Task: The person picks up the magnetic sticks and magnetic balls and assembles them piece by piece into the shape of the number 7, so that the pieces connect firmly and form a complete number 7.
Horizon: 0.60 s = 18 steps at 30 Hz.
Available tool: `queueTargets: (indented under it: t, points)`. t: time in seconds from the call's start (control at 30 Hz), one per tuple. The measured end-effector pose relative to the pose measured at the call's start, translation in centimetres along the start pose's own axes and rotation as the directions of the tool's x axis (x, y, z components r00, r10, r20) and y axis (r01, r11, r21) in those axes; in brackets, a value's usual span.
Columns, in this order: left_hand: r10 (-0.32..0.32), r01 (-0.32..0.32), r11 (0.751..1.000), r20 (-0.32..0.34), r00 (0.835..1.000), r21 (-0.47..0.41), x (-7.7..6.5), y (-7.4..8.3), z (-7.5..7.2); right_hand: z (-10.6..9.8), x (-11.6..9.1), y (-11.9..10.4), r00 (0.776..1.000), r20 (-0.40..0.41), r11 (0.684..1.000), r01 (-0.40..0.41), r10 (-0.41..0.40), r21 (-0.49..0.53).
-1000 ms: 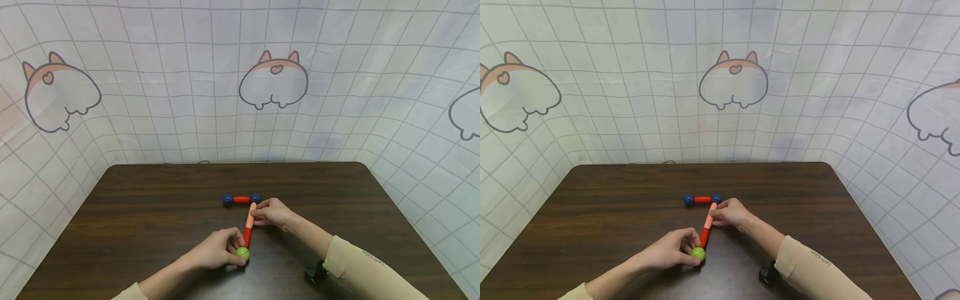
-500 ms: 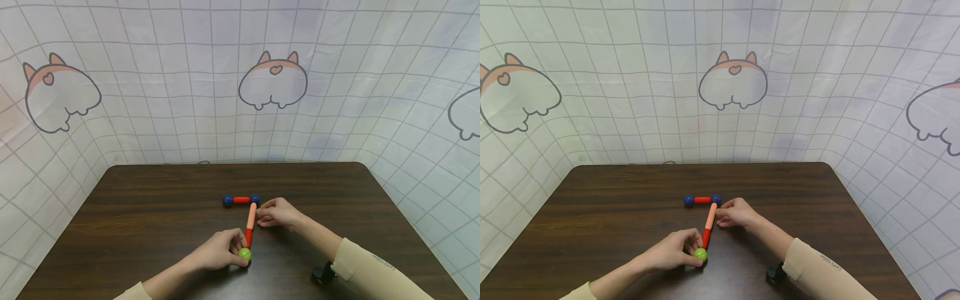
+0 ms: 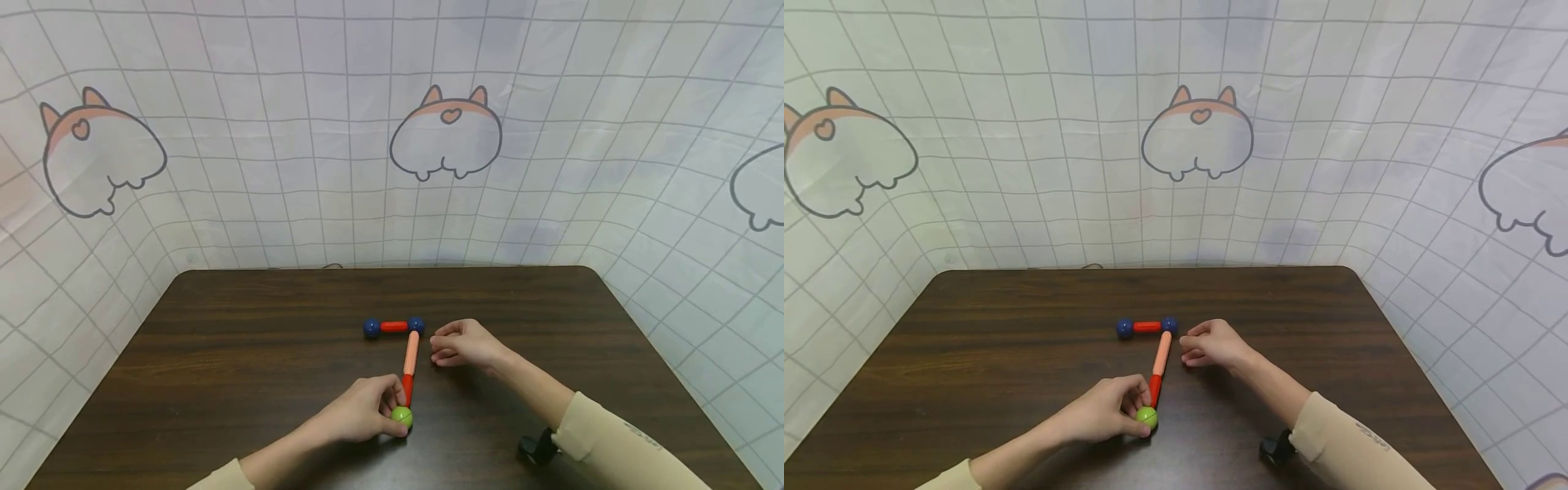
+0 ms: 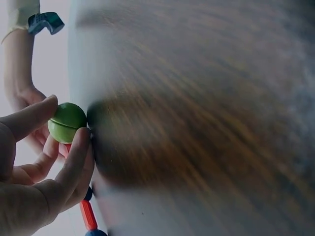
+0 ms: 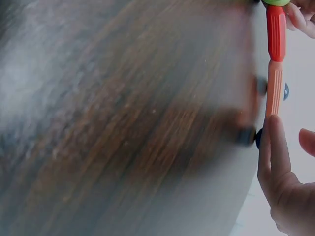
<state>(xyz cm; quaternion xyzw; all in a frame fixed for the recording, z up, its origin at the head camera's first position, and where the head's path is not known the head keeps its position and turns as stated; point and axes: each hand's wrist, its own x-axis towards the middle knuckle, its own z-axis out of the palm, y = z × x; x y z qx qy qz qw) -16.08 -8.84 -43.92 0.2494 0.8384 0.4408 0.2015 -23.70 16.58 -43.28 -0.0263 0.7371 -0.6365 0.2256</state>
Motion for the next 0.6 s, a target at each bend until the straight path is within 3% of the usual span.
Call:
queueTargets:
  t: [0.17, 0.37, 0.5, 0.6]
  points:
    - [0.001, -0.001, 1.0, 0.004, 1.0, -0.019, -0.3, 0.0, -0.4, -0.8, -0.2, 0.1, 1.0, -0.006, 0.999, 0.018, -0.018, -0.039]
    - [-0.013, 0.013, 1.0, -0.003, 1.0, -0.003, -0.9, -0.7, -2.4, -2.4, -0.7, 0.1, 0.997, -0.014, 0.985, 0.068, -0.071, -0.158]
    - [-0.004, 0.004, 1.0, -0.031, 1.0, 0.015, -1.5, -1.5, -4.2, -3.9, -1.2, -0.1, 0.994, -0.008, 0.958, 0.104, -0.11, -0.266]
    - [0.009, -0.007, 0.999, -0.064, 0.998, 0.032, -2.1, -2.0, -5.7, -5.2, -1.5, -0.2, 0.989, 0.0, 0.917, 0.138, -0.149, -0.375]
